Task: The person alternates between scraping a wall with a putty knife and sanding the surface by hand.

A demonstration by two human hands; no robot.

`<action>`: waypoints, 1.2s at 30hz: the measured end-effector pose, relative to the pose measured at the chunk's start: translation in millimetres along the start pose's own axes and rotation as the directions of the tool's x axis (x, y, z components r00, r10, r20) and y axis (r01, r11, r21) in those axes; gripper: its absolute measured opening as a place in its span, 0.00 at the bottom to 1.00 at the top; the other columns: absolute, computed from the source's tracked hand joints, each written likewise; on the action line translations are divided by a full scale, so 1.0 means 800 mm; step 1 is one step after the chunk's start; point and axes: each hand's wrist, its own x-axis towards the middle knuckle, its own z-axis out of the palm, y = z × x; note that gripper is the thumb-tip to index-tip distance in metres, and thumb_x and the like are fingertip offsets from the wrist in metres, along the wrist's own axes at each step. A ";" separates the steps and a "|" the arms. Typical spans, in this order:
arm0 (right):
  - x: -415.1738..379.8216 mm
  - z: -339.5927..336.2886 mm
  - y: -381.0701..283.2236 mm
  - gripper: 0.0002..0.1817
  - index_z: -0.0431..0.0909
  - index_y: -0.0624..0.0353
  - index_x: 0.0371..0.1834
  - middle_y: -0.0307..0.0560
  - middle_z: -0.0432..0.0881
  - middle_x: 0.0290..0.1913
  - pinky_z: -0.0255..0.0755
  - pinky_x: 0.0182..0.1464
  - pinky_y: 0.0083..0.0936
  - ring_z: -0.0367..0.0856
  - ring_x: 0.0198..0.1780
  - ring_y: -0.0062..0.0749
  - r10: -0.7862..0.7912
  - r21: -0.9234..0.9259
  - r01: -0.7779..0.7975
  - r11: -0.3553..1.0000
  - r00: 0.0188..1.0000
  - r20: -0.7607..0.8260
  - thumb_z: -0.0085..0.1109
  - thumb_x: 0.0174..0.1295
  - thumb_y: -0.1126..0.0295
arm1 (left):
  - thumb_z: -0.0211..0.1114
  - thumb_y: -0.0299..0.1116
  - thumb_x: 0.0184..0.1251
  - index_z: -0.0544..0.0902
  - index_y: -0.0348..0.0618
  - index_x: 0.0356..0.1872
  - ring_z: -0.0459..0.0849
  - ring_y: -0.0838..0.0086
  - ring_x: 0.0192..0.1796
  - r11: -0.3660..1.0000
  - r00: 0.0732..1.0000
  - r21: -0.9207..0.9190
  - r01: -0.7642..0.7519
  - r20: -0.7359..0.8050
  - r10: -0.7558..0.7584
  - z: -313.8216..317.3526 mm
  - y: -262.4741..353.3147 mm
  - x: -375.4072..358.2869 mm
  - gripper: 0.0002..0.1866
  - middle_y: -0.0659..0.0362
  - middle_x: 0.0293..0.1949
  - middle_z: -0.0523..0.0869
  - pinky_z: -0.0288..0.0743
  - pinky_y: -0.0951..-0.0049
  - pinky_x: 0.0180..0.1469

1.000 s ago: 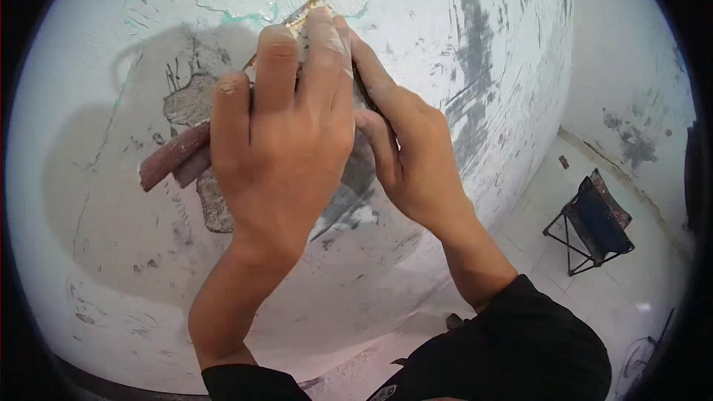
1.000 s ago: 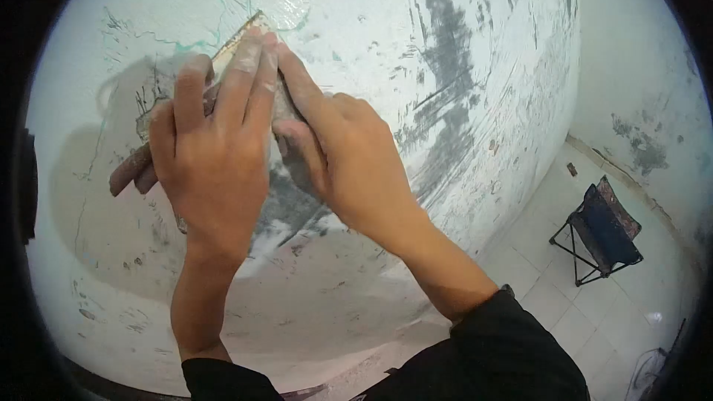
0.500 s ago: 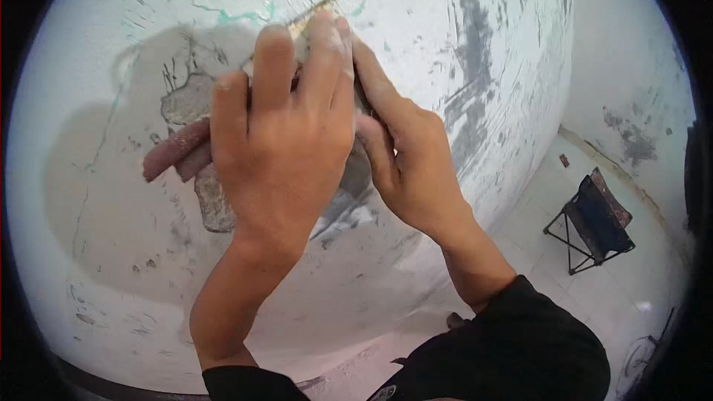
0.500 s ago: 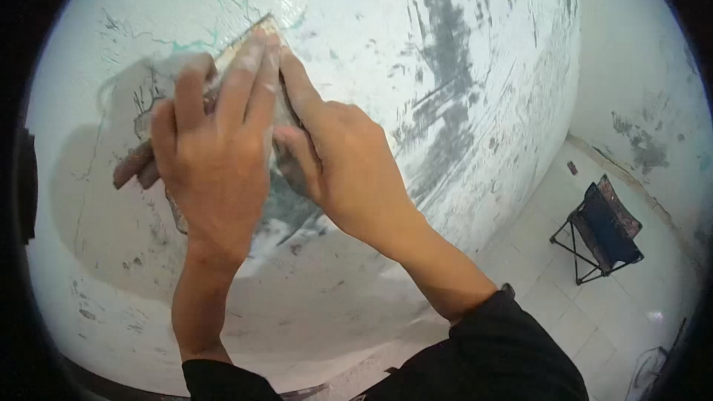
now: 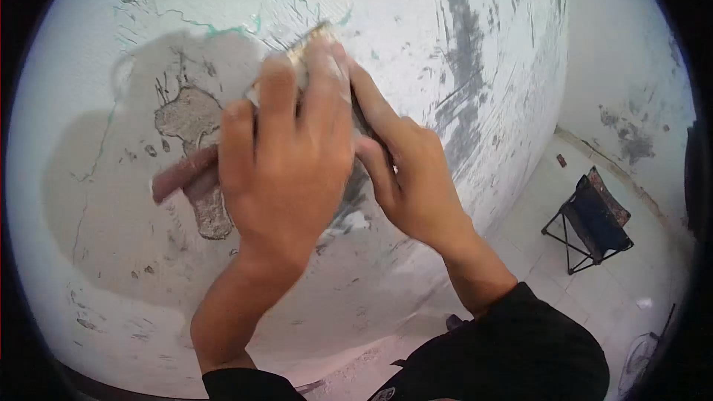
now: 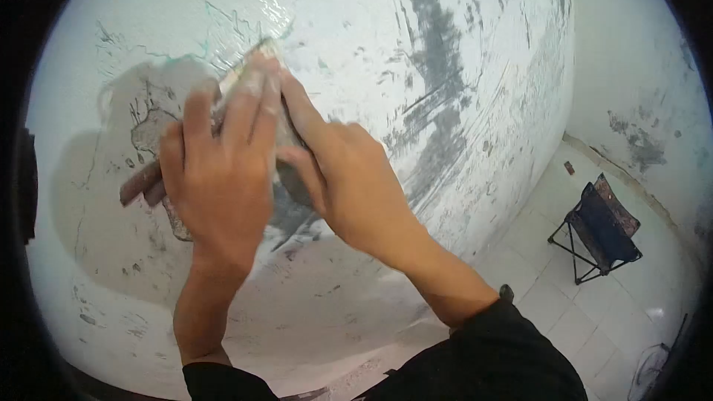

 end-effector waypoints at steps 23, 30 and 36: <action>0.022 -0.006 0.008 0.35 0.58 0.62 0.77 0.60 0.78 0.29 0.71 0.39 0.42 0.77 0.33 0.56 -0.035 0.095 0.032 0.995 0.999 0.030 0.57 0.68 0.71 | 0.68 0.36 0.56 0.88 0.55 0.54 0.76 0.73 0.58 0.989 0.993 0.112 0.095 0.062 -0.103 -0.003 0.017 0.016 0.21 0.74 0.55 0.85 0.68 0.72 0.55; 0.030 -0.021 0.002 0.34 0.59 0.63 0.77 0.60 0.78 0.29 0.68 0.40 0.41 0.74 0.30 0.54 -0.072 -0.054 0.078 0.995 0.992 0.101 0.57 0.68 0.70 | 0.65 0.36 0.58 0.88 0.53 0.53 0.75 0.71 0.58 0.985 0.988 0.094 0.144 0.047 -0.149 -0.003 0.017 0.018 0.20 0.74 0.57 0.84 0.68 0.69 0.54; 0.025 -0.022 0.001 0.33 0.59 0.63 0.77 0.60 0.77 0.29 0.67 0.40 0.39 0.73 0.30 0.53 -0.085 -0.052 0.090 0.995 0.993 0.084 0.56 0.69 0.70 | 0.66 0.33 0.56 0.88 0.52 0.51 0.76 0.71 0.56 0.984 0.985 0.043 0.171 0.027 -0.173 -0.012 0.018 0.020 0.19 0.72 0.55 0.85 0.68 0.70 0.53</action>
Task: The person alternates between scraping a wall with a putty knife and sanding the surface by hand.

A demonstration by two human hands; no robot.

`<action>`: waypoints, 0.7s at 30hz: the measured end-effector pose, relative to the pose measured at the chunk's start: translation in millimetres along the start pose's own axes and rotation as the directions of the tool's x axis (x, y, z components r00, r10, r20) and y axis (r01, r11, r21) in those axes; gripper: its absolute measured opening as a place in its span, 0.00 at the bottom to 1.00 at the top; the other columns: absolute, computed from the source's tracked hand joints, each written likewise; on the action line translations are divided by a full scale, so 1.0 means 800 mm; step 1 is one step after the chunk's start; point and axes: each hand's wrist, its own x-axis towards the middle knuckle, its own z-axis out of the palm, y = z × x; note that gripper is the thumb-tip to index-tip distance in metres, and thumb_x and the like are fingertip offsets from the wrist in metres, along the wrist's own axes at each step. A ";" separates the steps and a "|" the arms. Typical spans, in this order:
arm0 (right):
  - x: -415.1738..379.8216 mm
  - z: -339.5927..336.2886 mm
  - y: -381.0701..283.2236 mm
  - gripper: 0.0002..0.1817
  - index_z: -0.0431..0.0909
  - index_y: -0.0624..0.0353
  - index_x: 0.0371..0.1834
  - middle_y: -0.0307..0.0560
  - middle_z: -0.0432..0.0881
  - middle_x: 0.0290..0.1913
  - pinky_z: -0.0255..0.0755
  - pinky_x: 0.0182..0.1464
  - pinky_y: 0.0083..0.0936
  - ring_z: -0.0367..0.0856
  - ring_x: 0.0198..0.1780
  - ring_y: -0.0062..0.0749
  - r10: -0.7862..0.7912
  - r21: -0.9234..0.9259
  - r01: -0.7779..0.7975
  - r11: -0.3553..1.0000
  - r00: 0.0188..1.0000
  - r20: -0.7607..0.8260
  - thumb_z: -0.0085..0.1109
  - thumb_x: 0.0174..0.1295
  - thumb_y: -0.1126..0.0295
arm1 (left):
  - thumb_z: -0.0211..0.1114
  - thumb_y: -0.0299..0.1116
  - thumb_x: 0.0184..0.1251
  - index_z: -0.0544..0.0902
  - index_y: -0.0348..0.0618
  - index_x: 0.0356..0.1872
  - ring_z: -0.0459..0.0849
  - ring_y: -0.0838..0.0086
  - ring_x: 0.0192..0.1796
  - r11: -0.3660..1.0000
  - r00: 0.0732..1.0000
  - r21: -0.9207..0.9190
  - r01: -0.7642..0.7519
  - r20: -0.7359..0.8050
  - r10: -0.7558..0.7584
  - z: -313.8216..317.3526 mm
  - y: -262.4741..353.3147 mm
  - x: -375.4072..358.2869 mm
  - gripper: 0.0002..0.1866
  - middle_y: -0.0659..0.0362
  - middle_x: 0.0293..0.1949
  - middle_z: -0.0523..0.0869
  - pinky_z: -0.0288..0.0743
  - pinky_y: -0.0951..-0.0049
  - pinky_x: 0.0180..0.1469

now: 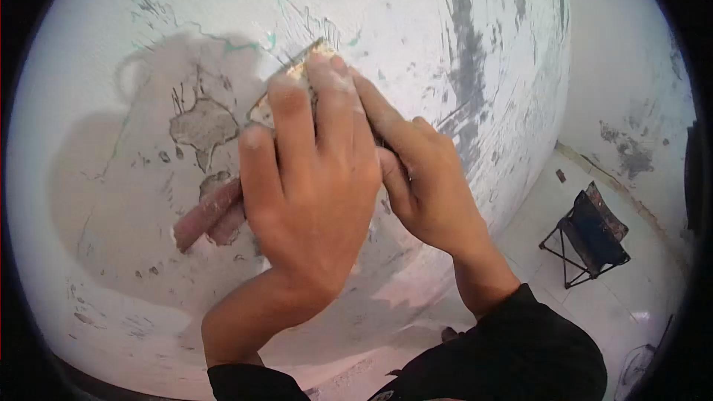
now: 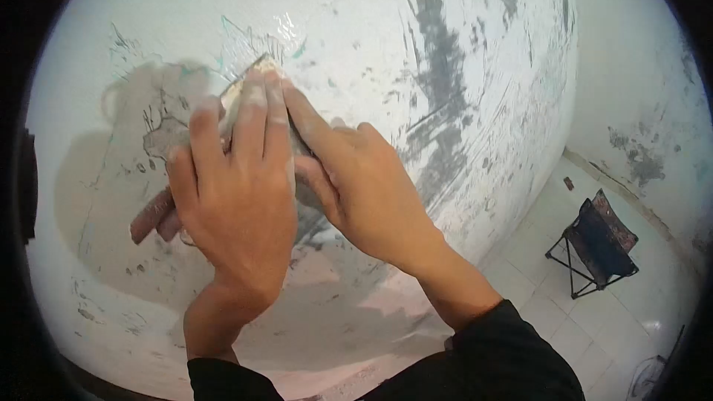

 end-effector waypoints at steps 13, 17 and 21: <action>0.007 0.008 0.008 0.34 0.59 0.61 0.77 0.61 0.79 0.31 0.71 0.40 0.39 0.75 0.32 0.54 0.040 0.107 -0.037 0.994 0.999 -0.024 0.56 0.67 0.72 | 0.67 0.34 0.55 0.87 0.52 0.54 0.77 0.71 0.56 0.992 1.000 0.126 -0.022 0.000 0.022 0.008 0.004 0.006 0.22 0.71 0.54 0.84 0.69 0.72 0.53; 0.017 0.009 0.006 0.33 0.60 0.62 0.76 0.61 0.80 0.31 0.71 0.41 0.41 0.75 0.33 0.56 -0.009 0.131 0.014 0.991 0.999 -0.038 0.56 0.67 0.73 | 0.69 0.36 0.52 0.87 0.52 0.53 0.75 0.70 0.58 0.993 0.998 0.101 0.060 -0.009 -0.060 0.008 0.006 0.011 0.23 0.71 0.55 0.84 0.69 0.70 0.54; 0.012 0.004 0.003 0.33 0.60 0.63 0.76 0.63 0.79 0.32 0.71 0.41 0.43 0.76 0.33 0.58 0.026 0.128 -0.023 0.992 0.999 -0.027 0.53 0.66 0.74 | 0.69 0.36 0.53 0.87 0.52 0.53 0.75 0.69 0.60 0.992 0.997 0.110 0.056 0.052 -0.062 -0.003 0.014 0.013 0.22 0.71 0.56 0.84 0.69 0.68 0.56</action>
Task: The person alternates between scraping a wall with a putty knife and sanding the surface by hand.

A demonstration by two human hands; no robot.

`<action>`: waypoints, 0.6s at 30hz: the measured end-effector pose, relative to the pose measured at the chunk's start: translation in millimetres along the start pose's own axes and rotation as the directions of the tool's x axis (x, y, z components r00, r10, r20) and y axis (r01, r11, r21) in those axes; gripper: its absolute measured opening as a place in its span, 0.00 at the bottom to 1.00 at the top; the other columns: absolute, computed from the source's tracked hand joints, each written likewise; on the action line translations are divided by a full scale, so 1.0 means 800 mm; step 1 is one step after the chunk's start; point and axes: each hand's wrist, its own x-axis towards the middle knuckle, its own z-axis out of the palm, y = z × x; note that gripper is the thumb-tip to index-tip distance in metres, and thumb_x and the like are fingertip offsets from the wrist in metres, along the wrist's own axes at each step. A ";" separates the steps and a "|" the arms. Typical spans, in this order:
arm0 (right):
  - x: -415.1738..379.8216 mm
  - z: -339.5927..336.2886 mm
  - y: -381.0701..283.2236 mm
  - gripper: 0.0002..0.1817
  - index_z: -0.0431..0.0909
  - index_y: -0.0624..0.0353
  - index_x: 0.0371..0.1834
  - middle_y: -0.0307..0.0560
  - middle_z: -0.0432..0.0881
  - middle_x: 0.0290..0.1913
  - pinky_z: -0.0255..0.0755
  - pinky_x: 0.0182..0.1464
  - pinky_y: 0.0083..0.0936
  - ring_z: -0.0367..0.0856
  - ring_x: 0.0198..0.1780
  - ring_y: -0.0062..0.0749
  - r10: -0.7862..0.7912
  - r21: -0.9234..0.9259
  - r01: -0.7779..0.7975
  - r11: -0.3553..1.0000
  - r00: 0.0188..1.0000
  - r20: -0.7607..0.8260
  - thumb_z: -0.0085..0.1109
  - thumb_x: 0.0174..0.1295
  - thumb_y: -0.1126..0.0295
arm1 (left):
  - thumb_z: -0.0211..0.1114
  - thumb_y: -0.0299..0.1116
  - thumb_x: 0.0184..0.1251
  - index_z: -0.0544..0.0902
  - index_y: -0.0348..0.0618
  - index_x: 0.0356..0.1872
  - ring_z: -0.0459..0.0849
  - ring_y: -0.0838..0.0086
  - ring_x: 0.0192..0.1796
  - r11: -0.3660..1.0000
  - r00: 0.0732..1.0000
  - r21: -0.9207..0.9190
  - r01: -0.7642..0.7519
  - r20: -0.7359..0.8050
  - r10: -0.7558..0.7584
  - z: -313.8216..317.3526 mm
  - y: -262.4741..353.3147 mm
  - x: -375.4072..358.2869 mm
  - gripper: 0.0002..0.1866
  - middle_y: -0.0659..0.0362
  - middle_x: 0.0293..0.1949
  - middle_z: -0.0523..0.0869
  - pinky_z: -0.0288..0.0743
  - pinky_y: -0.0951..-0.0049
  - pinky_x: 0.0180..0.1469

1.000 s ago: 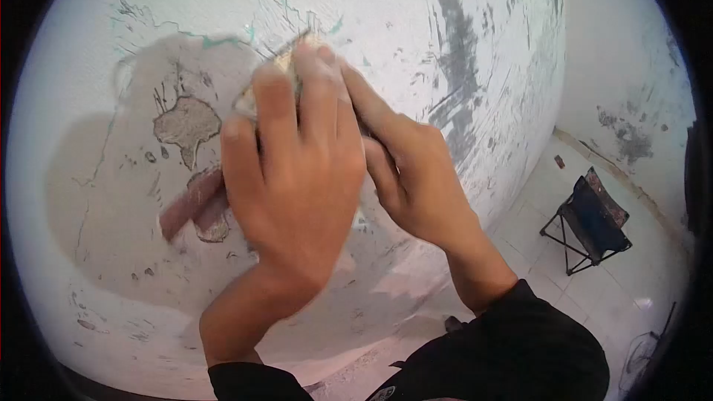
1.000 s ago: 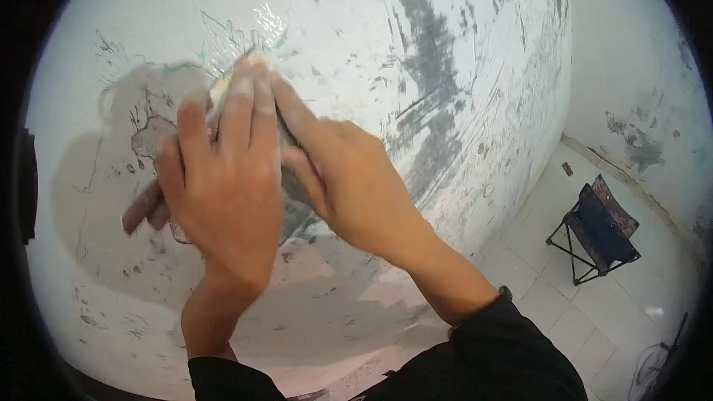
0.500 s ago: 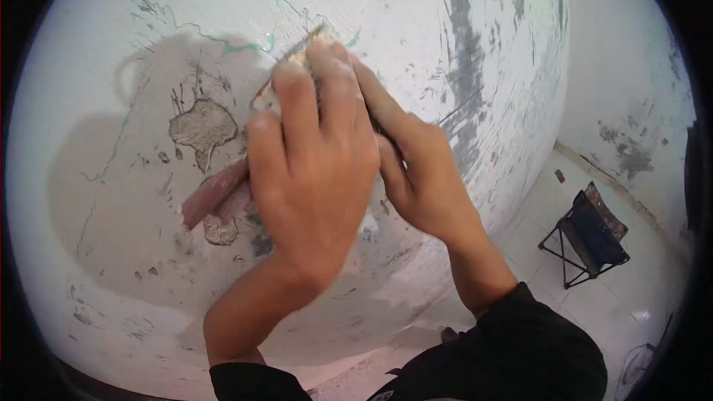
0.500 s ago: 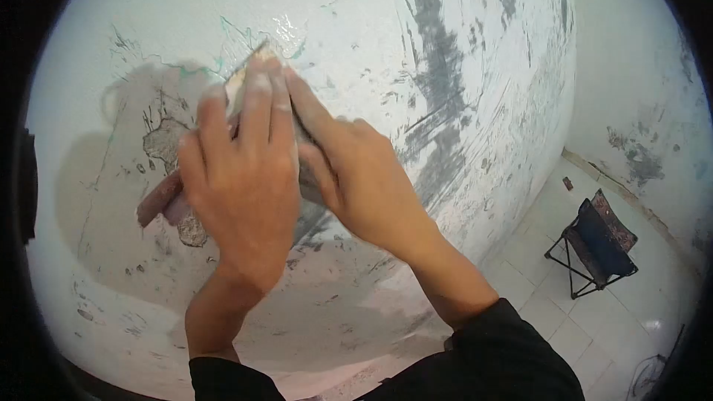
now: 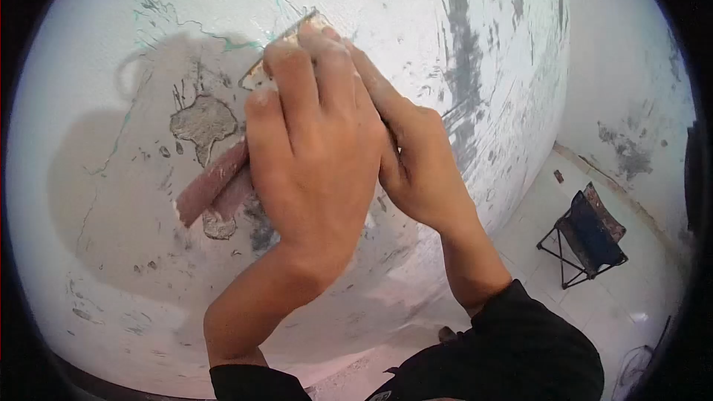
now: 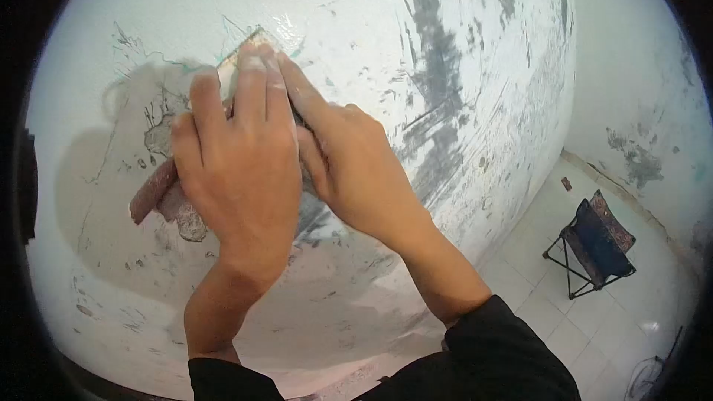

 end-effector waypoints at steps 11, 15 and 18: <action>-0.002 -0.004 0.001 0.36 0.56 0.65 0.77 0.60 0.78 0.29 0.68 0.40 0.41 0.73 0.31 0.55 -0.010 -0.108 0.013 0.994 1.000 0.029 0.54 0.65 0.75 | 0.64 0.31 0.60 0.86 0.44 0.52 0.80 0.72 0.52 0.997 0.993 -0.067 -0.032 -0.114 0.024 0.012 -0.001 -0.002 0.18 0.65 0.49 0.83 0.68 0.77 0.44; -0.009 0.004 0.007 0.34 0.58 0.66 0.76 0.60 0.78 0.30 0.67 0.42 0.38 0.72 0.30 0.52 0.048 -0.030 -0.048 0.998 0.999 0.003 0.53 0.64 0.77 | 0.64 0.35 0.56 0.87 0.52 0.52 0.77 0.71 0.57 0.999 0.997 0.032 0.013 -0.075 -0.011 0.010 0.010 -0.002 0.20 0.72 0.56 0.83 0.70 0.72 0.50; 0.002 0.000 0.002 0.35 0.58 0.63 0.77 0.63 0.80 0.33 0.68 0.41 0.40 0.74 0.32 0.56 0.043 0.017 -0.043 0.999 0.999 0.000 0.52 0.64 0.77 | 0.66 0.32 0.57 0.86 0.43 0.51 0.79 0.71 0.53 0.999 0.991 -0.023 -0.034 -0.130 0.030 0.016 0.005 0.002 0.19 0.63 0.49 0.83 0.67 0.77 0.48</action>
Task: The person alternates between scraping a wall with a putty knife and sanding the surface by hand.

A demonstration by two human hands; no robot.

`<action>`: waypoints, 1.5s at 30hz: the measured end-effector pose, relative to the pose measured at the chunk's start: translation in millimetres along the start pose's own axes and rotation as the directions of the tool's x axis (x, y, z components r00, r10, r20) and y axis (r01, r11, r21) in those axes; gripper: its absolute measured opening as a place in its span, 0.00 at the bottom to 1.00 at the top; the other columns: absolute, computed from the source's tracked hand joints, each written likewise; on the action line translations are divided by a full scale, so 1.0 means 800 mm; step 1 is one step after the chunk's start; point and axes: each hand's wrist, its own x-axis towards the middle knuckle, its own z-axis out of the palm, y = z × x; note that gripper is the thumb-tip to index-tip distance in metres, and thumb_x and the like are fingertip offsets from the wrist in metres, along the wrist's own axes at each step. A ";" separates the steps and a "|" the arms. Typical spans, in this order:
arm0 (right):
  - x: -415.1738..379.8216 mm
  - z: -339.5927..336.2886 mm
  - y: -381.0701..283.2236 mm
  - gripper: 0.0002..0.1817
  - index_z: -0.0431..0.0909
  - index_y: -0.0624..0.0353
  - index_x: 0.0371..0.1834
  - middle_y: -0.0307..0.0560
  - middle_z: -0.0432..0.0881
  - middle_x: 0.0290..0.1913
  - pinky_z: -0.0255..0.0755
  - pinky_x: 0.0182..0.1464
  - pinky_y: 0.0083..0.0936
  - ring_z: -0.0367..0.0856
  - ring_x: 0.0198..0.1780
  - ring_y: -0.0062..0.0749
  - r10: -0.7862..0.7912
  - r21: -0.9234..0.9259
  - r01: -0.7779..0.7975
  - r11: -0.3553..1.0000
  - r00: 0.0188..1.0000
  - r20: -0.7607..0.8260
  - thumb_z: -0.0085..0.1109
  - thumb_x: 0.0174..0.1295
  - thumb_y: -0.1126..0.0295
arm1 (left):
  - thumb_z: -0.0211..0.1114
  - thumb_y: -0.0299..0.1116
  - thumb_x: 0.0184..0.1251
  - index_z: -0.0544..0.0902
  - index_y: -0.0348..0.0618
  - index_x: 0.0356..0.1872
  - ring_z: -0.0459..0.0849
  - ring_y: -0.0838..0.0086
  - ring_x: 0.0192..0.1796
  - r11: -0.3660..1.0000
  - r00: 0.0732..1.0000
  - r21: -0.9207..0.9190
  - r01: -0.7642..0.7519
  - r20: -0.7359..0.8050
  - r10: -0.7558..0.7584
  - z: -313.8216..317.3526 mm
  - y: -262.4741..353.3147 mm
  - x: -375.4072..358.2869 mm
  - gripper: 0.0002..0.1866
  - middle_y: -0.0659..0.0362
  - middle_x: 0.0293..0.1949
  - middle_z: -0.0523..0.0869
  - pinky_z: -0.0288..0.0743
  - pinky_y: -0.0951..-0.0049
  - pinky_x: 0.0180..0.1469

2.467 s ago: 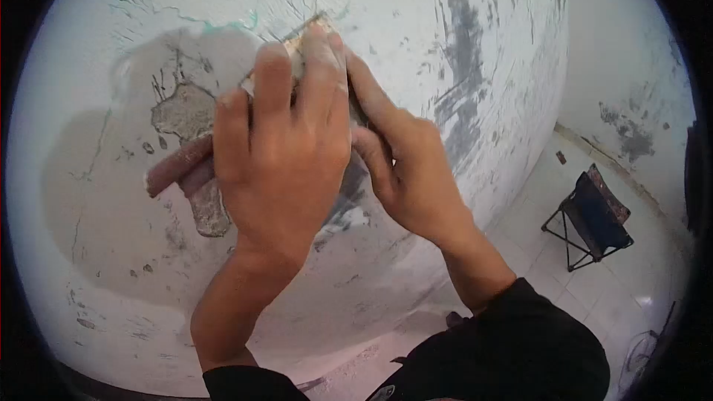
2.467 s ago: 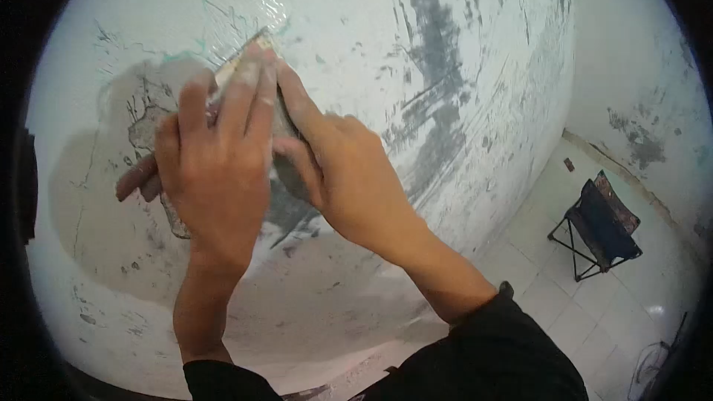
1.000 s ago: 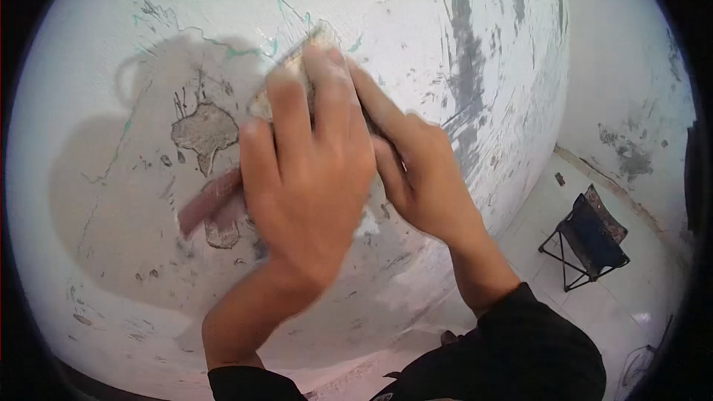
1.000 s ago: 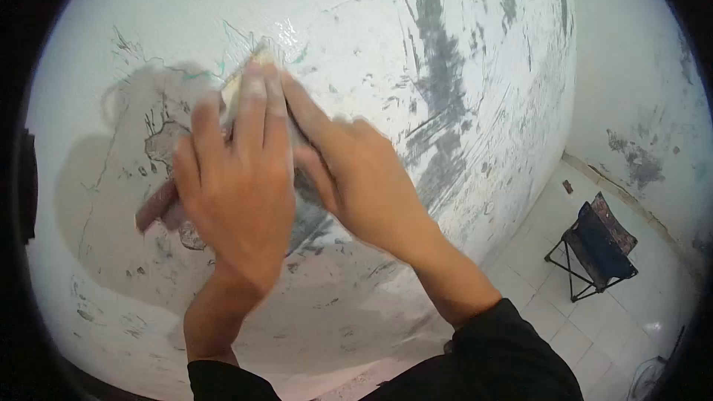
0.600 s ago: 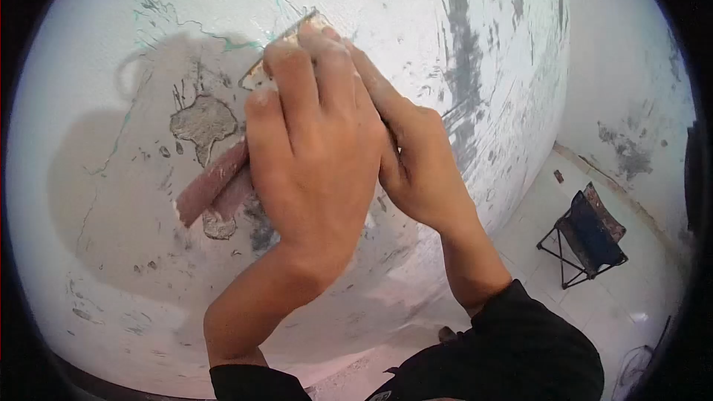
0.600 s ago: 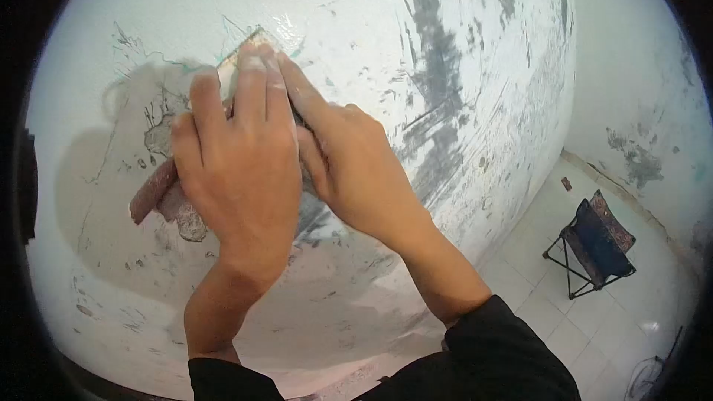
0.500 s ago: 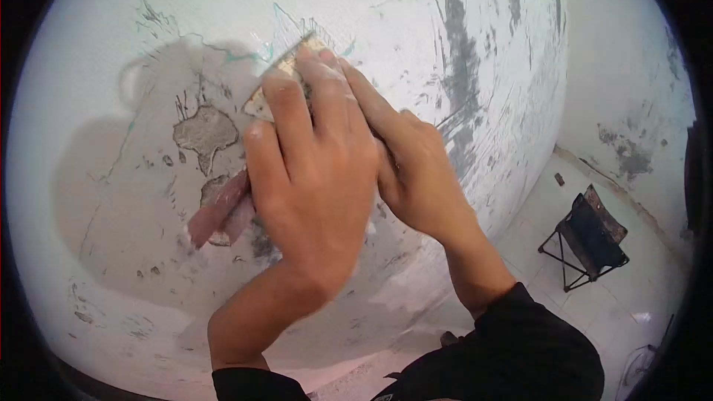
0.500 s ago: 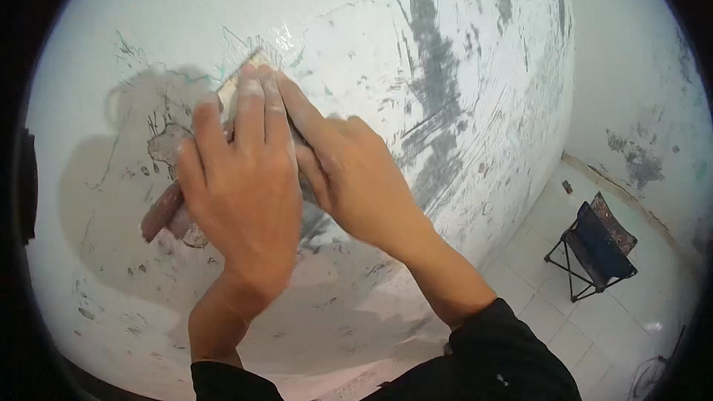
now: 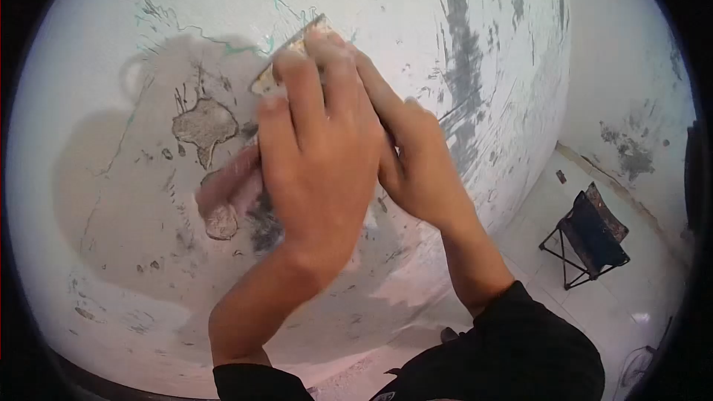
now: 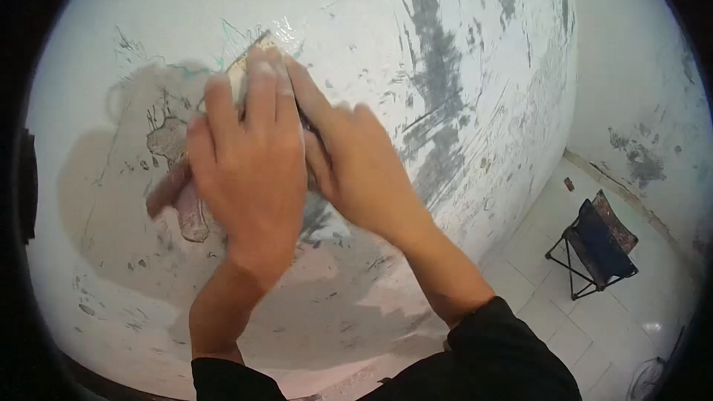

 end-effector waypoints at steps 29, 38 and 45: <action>-0.171 -0.019 -0.037 0.31 0.72 0.67 0.68 0.43 0.74 0.26 0.59 0.34 0.35 0.69 0.27 0.40 0.084 -0.377 0.033 0.926 0.954 0.289 0.59 0.63 0.60 | 0.68 0.29 0.58 0.89 0.50 0.48 0.76 0.64 0.52 0.726 0.928 -0.641 0.249 0.373 0.010 -0.121 -0.033 -0.153 0.16 0.67 0.47 0.87 0.68 0.64 0.50; -0.238 -0.100 0.062 0.21 0.77 0.64 0.43 0.33 0.68 0.23 0.54 0.29 0.18 0.61 0.25 0.16 0.302 -0.142 -0.401 0.905 0.841 -0.448 0.36 0.81 0.60 | 0.67 0.29 0.69 0.82 0.37 0.38 0.69 0.73 0.31 0.297 0.374 -0.234 0.926 0.448 -0.812 -0.137 -0.054 -0.377 0.06 0.61 0.30 0.76 0.69 0.68 0.38; -0.187 -0.139 0.067 0.19 0.76 0.66 0.41 0.34 0.68 0.24 0.55 0.27 0.18 0.59 0.25 0.15 0.271 -0.188 -0.372 0.909 0.870 -0.412 0.39 0.82 0.63 | 0.66 0.27 0.69 0.84 0.37 0.31 0.62 0.78 0.23 0.046 0.208 -0.344 0.938 0.451 -0.868 -0.182 -0.059 -0.477 0.06 0.63 0.23 0.76 0.60 0.75 0.26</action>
